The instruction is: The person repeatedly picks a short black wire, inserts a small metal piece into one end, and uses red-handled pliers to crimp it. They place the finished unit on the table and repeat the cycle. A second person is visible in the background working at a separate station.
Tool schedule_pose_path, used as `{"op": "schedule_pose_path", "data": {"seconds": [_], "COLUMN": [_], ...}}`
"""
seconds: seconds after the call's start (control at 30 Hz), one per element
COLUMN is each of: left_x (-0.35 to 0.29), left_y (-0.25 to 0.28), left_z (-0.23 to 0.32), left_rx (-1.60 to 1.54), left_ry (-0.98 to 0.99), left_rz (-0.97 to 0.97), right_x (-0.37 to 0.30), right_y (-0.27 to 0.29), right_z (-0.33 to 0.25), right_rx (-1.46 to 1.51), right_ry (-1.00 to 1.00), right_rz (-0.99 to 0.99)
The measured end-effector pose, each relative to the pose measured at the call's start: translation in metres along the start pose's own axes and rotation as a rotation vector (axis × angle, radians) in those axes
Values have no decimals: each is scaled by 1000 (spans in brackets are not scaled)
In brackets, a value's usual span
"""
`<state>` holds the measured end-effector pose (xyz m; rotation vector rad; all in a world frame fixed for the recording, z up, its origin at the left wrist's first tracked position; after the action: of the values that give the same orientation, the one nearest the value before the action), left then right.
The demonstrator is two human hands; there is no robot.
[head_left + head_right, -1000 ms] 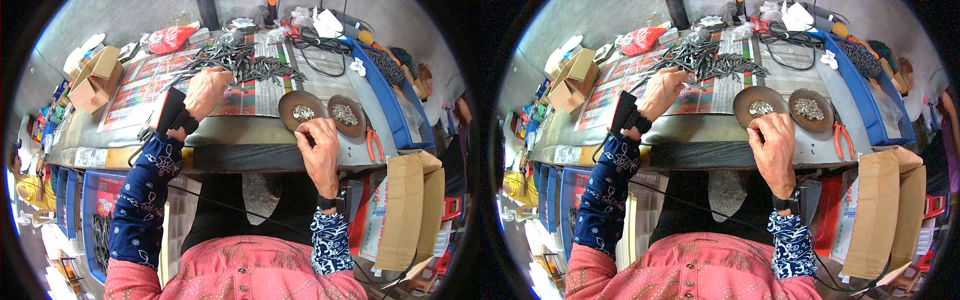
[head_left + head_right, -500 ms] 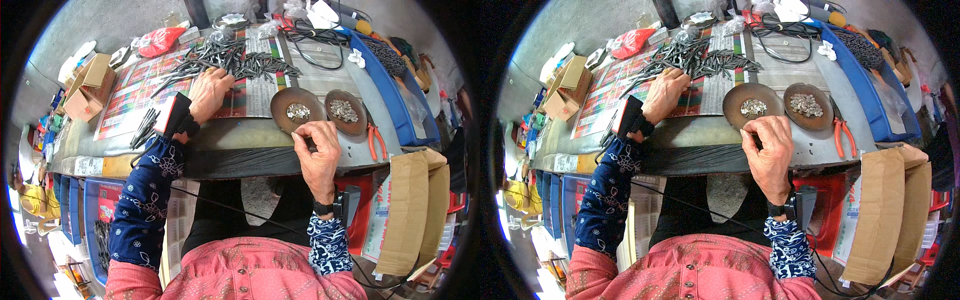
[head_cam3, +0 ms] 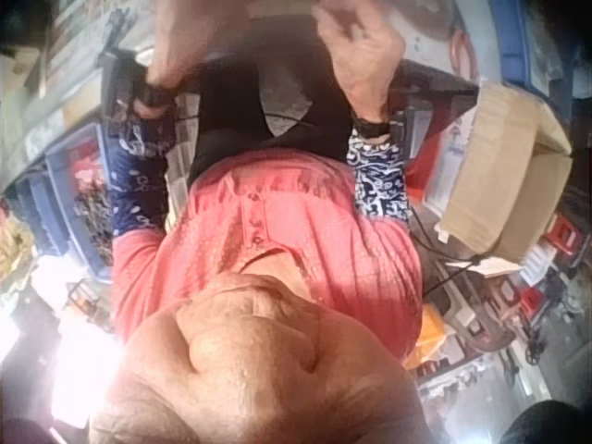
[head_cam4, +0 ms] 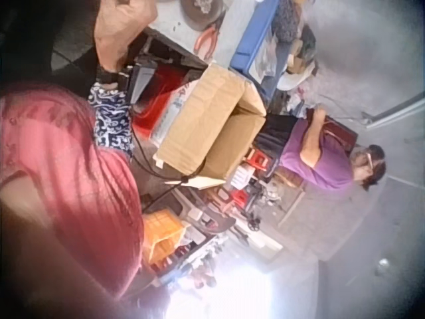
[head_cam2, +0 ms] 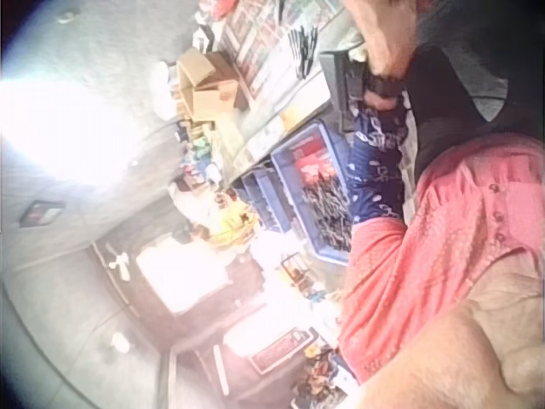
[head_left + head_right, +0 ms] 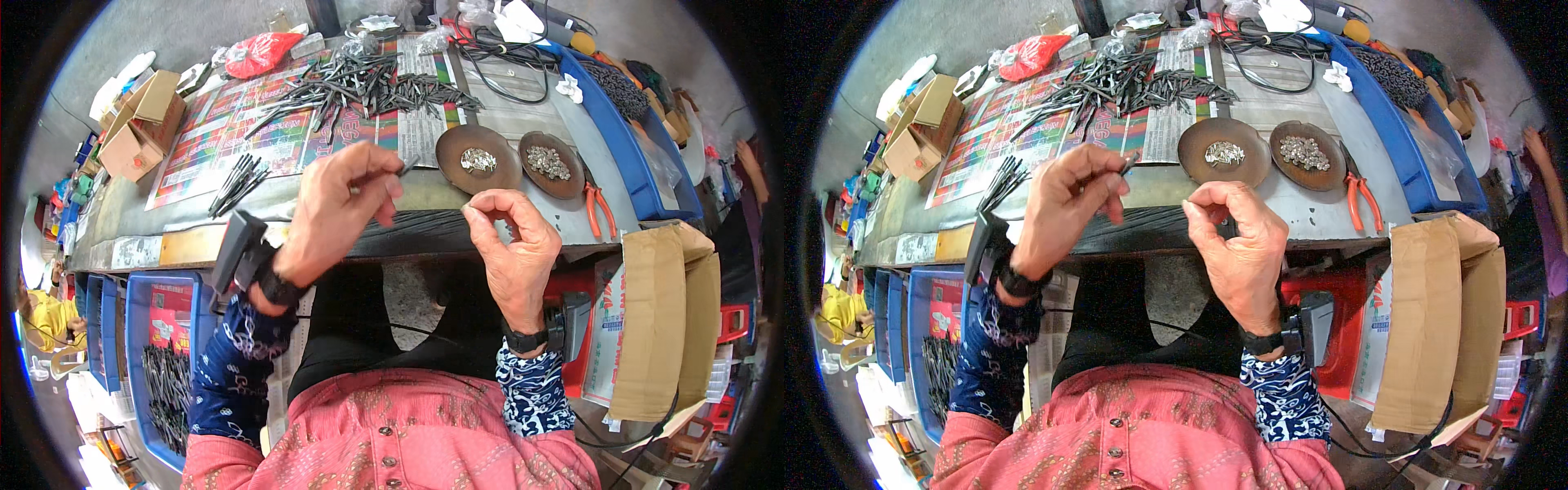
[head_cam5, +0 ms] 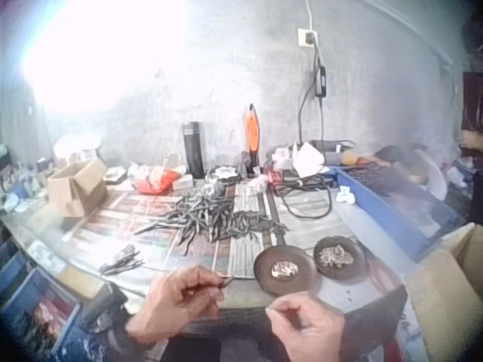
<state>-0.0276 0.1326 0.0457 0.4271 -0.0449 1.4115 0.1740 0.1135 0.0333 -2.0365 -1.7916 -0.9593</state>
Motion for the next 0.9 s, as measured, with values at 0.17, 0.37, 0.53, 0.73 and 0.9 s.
{"op": "schedule_pose_path", "data": {"seconds": [0.17,0.37,0.53,0.73,0.9], "left_x": [-48,-73,-81,-86,-89], "left_y": [-23,-33,-34,-33,-34], "left_z": [7,7,4,1,-1], "left_rx": [-313,-543,-627,-669,-689], "left_ry": [172,204,199,193,200], "left_rz": [13,72,98,121,133], "right_x": [-15,-29,-33,-37,-38], "right_y": [-15,-27,-30,-32,-33], "right_z": [-13,-24,-27,-26,-26], "right_rx": [296,380,323,286,272], "right_ry": [-195,-220,-144,-128,-139], "right_rz": [-65,-120,-136,-146,-145]}}
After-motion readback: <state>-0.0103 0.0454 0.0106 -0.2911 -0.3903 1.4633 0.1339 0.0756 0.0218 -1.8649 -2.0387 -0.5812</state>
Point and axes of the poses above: each hand's wrist, its own x-axis towards the middle knuckle, its own y-axis out of the back of the hand, z = x × y, the point moved 5 cm from there along x, towards the middle knuckle, and after that the axes turned 4 degrees about -x, right-handed, at the moved point
